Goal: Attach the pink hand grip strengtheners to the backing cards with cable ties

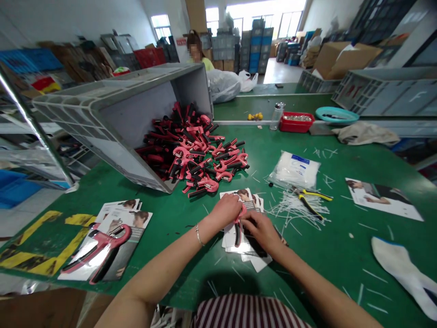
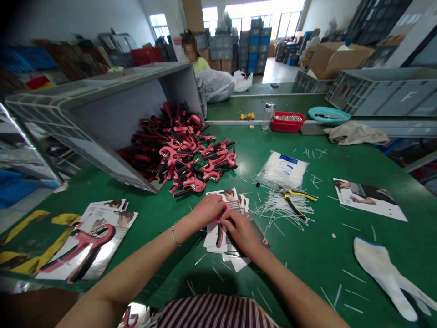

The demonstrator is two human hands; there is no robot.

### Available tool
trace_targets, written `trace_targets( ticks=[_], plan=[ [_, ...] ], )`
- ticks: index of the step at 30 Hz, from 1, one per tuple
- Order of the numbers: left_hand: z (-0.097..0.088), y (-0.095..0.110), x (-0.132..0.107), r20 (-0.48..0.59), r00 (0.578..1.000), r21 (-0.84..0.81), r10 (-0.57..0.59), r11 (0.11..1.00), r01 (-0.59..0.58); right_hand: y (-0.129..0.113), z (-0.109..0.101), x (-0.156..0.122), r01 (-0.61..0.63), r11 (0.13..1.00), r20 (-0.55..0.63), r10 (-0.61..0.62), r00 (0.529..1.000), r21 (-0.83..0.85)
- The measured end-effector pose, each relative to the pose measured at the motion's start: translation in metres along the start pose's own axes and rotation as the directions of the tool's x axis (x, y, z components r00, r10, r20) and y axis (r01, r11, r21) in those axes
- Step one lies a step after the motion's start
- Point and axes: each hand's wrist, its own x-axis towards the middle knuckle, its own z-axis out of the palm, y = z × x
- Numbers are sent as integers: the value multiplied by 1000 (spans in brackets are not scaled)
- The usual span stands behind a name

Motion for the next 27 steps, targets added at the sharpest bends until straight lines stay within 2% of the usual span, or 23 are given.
trace_targets(
  ticks=[4, 10, 12, 14, 18, 22, 27],
  plan=[
    [3, 1, 1, 7, 1000, 75, -7, 997, 7, 8, -7, 21, 6, 999, -64, -3, 998, 51],
    [3, -4, 1, -23, 999, 119, -46, 992, 48, 22, -9, 30, -82, 991, 22, 80, 997, 109],
    [5, -4, -3, -51, 997, 27, -66, 997, 67, 25, -7, 29, -95, 990, 24, 93, 995, 107],
    [8, -5, -7, -95, 989, -159, -112, 983, 96, 27, -4, 29, -103, 989, 18, 102, 995, 102],
    [18, -9, -15, -158, 961, -480, -228, 868, 127, 31, -2, 33, -90, 993, 18, 89, 996, 74],
    [28, -12, -18, -202, 927, -615, -316, 777, 132, 37, -1, 38, -52, 999, -30, 52, 998, -13],
    [31, -14, -20, -206, 920, -655, -332, 746, 123, 37, 0, 40, 54, 996, 39, -51, 998, -77]
  ],
)
